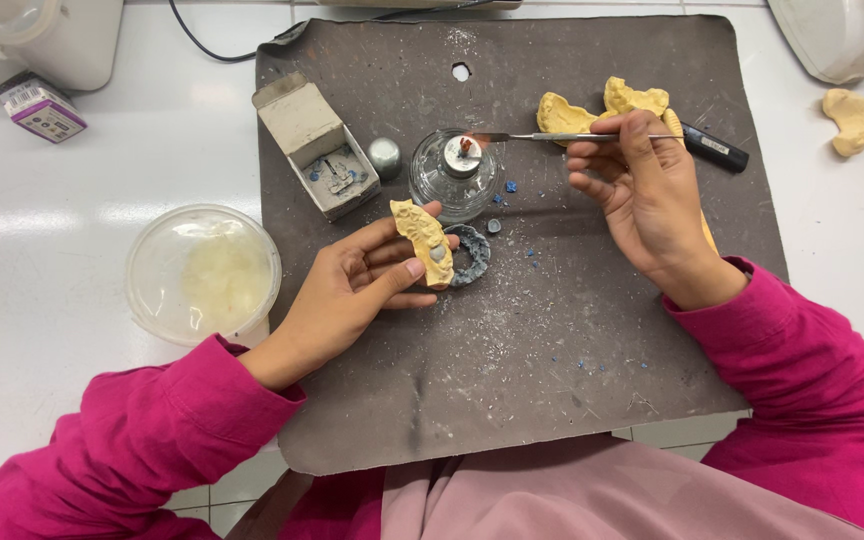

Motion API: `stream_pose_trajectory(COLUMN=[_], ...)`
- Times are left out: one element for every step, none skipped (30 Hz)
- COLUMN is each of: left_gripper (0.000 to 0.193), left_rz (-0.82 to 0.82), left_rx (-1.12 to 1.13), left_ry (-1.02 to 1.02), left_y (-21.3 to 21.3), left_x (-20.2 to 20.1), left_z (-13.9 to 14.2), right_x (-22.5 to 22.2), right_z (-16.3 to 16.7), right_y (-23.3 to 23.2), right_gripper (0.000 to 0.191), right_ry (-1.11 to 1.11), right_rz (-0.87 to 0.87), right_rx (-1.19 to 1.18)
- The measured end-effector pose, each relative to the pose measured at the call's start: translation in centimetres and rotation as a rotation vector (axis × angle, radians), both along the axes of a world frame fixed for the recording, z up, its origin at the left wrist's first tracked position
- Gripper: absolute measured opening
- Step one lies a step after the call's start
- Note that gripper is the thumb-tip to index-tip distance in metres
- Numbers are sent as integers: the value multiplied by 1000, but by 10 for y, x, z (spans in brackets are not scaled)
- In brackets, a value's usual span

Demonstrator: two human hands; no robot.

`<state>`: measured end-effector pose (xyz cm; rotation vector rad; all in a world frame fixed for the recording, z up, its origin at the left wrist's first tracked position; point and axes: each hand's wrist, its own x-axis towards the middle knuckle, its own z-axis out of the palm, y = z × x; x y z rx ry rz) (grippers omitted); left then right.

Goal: The person holds a stone dental cast in one hand and uses a heated waxing instrument, warming its tip over an alcohol burner flame, to apply and shape small amounts of blue wax on the teeth of the denture framework. They repeatedly heat the tool tip, scoop wax from a small box, and build up wax on the cast throughout the episode.

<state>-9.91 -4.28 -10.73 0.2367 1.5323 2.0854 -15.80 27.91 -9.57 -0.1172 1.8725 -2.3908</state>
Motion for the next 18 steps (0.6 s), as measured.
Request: stream_pose_trajectory(left_gripper=[57, 56, 55, 54, 53, 53, 52, 52, 51, 50, 49, 48, 47, 46, 45, 44, 43, 42], left_rz=[0, 7, 13, 20, 26, 31, 36, 38, 41, 44, 45, 45, 45, 45, 44, 44, 43, 42], left_rx=[3, 6, 9, 12, 17, 22, 27, 30, 32, 34, 38, 42, 46, 45, 44, 44, 45, 46], left_ry=[5, 5, 6, 6, 11, 17, 22, 20, 17, 15, 15, 15, 15, 19, 22, 25, 30, 34], left_y=[0, 0, 0, 0, 0, 0, 0, 0, 0, 0, 0, 0, 0, 0, 1, 0, 0, -1], left_x=[0, 0, 0, 1, 1, 1, 1, 1, 1, 1, 1, 1, 1, 1, 1, 1, 1, 1], left_z=[0, 0, 0, 0, 0, -1, -1, -1, -1, -1, -1, -1, -2, -2, -2, -2, -2, -2], right_x=[0, 0, 0, 1, 1, 0, 1, 1, 0, 0, 0, 0, 0, 0, 0, 0, 0, 0], right_z=[-1, -1, -2, -2, -3, -3, -4, -4, -5, -6, -7, -7, -8, -9, -9, -9, -10, -10], right_y=[0, 1, 1, 1, 1, 2, 2, 2, 3, 3, 4, 4, 5, 6, 7, 7, 8, 8], right_gripper=[35, 34, 34, 34, 34, 35, 35, 35, 35, 35, 35, 34, 34, 34, 34, 35, 35, 35], right_ry=[-1, -3, -4, -3, -1, 1, 1, 0, -1, -3, -5, -7, -8, -9, -11, -13, -15, -17], right_rz=[6, 13, 19, 24, 29, 34, 34, 34, 35, 34, 32, 30, 30, 31, 31, 29, 28, 26], right_rx=[1, 2, 4, 3, 2, 0, 5, 10, 14, 10, 7, 4, 2, 1, -1, 2, 6, 10])
